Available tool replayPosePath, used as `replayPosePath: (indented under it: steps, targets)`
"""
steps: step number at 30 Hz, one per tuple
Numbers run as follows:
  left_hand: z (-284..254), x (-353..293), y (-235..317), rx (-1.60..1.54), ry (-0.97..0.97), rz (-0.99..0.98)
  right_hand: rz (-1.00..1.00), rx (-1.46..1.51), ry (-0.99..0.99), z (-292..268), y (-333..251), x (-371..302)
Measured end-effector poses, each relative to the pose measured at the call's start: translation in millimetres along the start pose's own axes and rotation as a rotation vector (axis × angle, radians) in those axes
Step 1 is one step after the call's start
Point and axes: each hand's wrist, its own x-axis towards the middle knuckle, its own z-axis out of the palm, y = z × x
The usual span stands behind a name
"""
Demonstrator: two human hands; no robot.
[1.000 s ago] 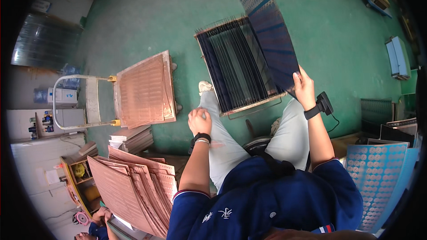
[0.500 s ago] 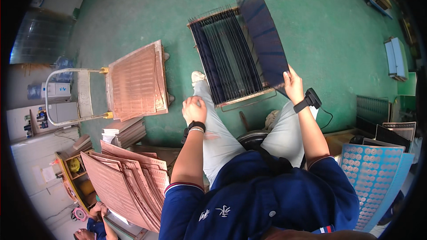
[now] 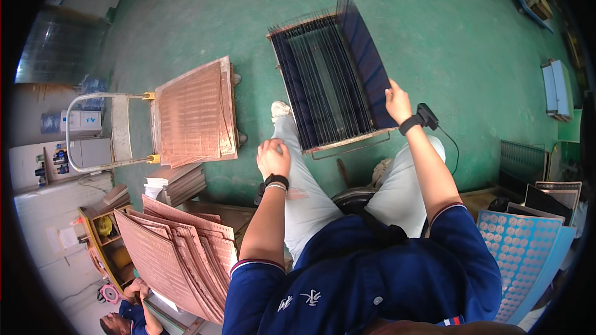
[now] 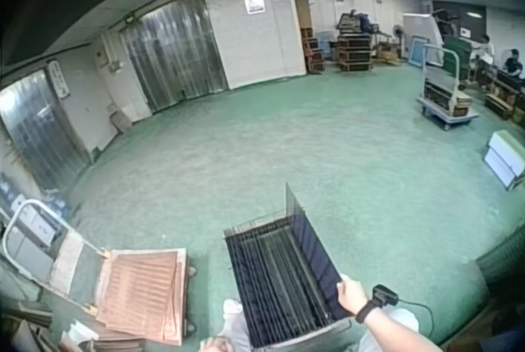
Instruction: Checking the quality of thin patterned metal sheets by lifting them from a rack and tilting them under a light.
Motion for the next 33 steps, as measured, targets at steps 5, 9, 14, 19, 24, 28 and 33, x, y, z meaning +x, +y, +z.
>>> replayPosePath:
  steps: [5, 9, 14, 19, 24, 28, 33]
  targets:
    - [0, -1, 0, -0.009, 0.002, -0.010, -0.015, -0.158, -0.035, 47, 17, -14]
    - [-1, -1, 0, -0.007, 0.026, -0.011, -0.093, -0.213, -0.118, 69, 22, -30]
    - [3, 1, 3, -0.017, 0.020, -0.002, 0.140, -0.524, -0.496, 94, 44, -41]
    - [-3, 2, -6, -0.008, 0.040, -0.007, 0.115, -0.532, -0.454, 104, 29, -40]
    - [1, 6, 7, -0.032, 0.024, 0.027, 0.143, -0.549, -0.396, 118, 85, -29]
    - [-1, 1, 1, -0.046, 0.061, 0.021, 0.213, -0.430, -0.412, 101, 48, -35]
    - [2, -2, 2, -0.048, 0.089, 0.031, -0.156, -0.339, -0.187, 34, 0, -32]
